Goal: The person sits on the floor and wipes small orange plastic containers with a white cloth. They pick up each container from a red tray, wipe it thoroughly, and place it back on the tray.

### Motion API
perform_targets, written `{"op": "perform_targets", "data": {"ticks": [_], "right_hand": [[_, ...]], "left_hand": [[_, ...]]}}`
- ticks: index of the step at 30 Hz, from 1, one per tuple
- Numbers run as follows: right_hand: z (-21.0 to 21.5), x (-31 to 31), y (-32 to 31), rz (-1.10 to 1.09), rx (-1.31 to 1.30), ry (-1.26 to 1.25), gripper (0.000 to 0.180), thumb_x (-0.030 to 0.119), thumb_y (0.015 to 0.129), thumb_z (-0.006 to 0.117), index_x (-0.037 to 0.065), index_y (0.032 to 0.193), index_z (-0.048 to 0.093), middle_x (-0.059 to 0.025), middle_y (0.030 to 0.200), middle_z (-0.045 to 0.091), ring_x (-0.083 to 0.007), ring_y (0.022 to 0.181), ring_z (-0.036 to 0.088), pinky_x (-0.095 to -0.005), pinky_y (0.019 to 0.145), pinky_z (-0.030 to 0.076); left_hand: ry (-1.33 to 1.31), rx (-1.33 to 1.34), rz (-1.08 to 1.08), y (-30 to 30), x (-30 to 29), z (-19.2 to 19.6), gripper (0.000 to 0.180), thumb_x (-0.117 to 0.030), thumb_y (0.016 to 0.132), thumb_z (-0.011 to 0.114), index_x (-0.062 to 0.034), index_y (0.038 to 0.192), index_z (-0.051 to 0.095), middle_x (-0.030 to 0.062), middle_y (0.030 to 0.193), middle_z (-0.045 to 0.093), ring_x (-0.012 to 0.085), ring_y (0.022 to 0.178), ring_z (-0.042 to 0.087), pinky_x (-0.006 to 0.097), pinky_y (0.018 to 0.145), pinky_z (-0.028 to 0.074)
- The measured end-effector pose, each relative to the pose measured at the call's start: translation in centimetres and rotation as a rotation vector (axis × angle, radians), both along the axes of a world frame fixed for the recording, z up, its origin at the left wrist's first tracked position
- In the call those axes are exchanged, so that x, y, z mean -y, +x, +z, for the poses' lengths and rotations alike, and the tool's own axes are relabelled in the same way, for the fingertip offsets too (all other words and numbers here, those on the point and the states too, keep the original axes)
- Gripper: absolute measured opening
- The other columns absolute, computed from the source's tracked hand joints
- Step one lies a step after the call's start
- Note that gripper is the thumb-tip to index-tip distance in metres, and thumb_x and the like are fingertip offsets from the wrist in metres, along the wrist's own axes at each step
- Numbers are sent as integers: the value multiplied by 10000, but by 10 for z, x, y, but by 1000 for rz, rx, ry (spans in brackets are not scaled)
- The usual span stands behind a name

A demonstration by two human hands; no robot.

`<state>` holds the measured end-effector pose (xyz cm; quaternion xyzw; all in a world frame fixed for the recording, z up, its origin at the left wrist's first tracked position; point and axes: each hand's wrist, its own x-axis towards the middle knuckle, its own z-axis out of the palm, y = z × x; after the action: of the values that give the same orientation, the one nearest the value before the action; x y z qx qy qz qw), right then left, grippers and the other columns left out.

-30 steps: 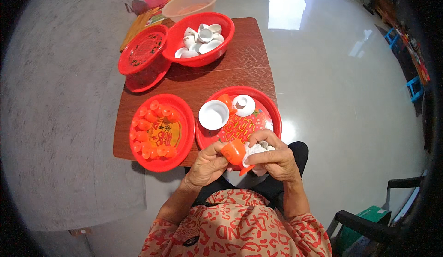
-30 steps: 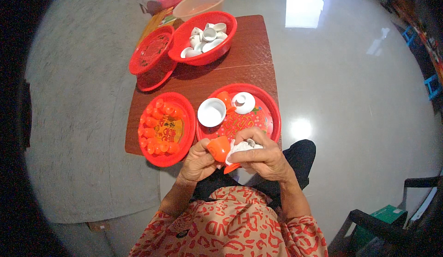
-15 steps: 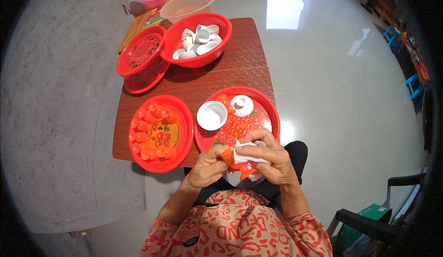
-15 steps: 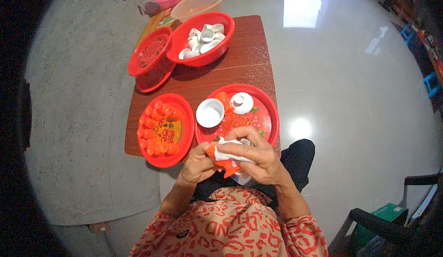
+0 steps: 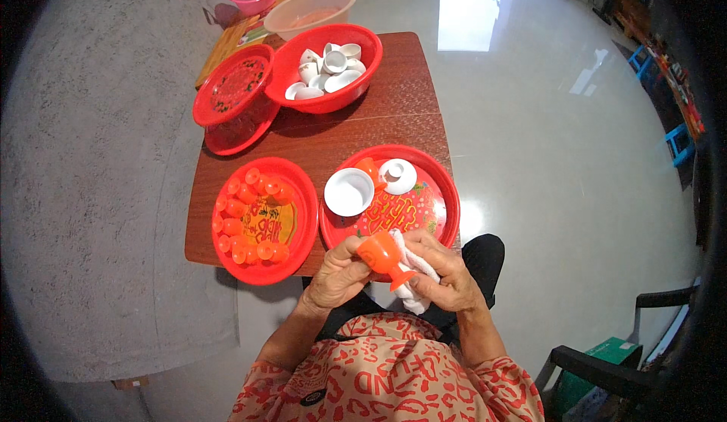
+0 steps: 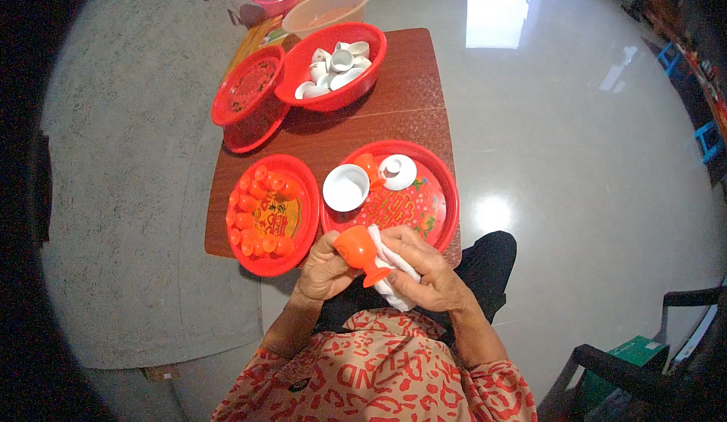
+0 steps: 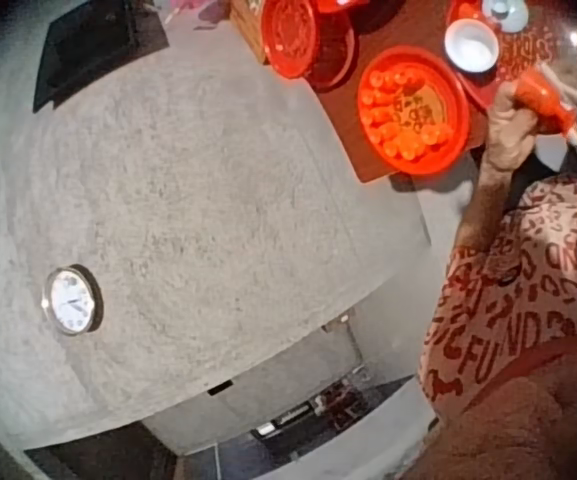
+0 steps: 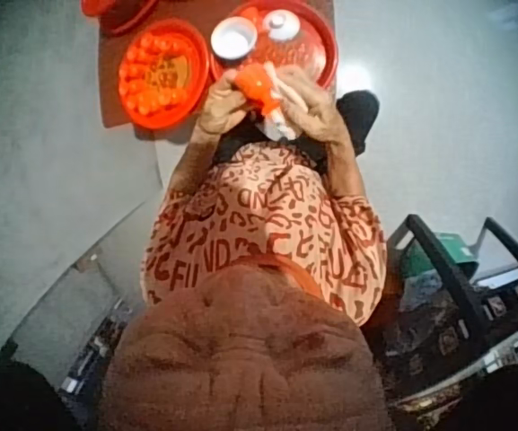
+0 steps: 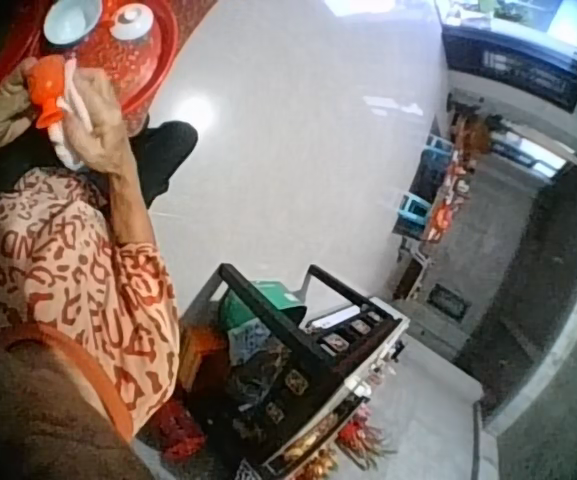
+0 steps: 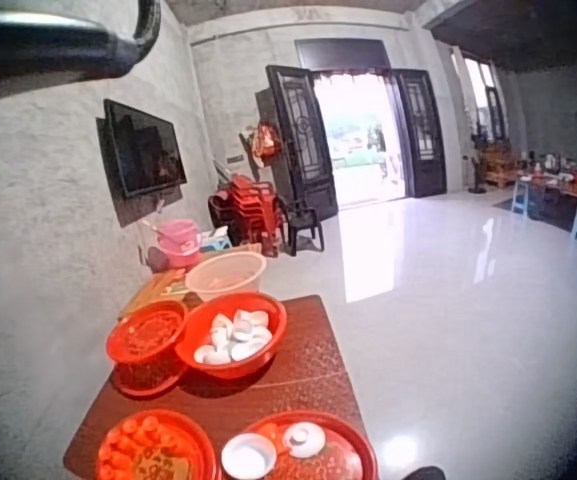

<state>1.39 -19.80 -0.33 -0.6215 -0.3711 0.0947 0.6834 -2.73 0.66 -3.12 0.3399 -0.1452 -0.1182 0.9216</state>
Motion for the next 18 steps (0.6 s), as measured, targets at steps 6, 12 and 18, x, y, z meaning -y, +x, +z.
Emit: {"op": "perform_targets", "data": {"ticks": [6,12,18], "right_hand": [[-12,0,0,12,89,-71,433,44,813,552,-16,1241,539,-148,1131,549,-254,1024,555,-344,907,425],[7,-9,5,-224,19,-67,535,21,781,566,20,1311,493,-148,1201,484,-259,1099,502,-340,953,383],[-2,-17,1,-71,125,-75,694,63,816,546,-2,1450,270,-207,1325,356,-324,1260,347,-393,1070,249]], "left_hand": [[19,-16,18,1,-6,-2,261,-65,949,514,-85,1208,544,91,1208,580,196,1140,556,382,981,453],[20,-54,3,-2,-1,2,264,-89,944,534,-70,1207,541,95,1208,582,198,1122,564,378,981,446],[-22,-116,56,2,5,1,271,-98,935,553,-75,1206,543,74,1222,577,184,1145,545,366,1015,412]]}}
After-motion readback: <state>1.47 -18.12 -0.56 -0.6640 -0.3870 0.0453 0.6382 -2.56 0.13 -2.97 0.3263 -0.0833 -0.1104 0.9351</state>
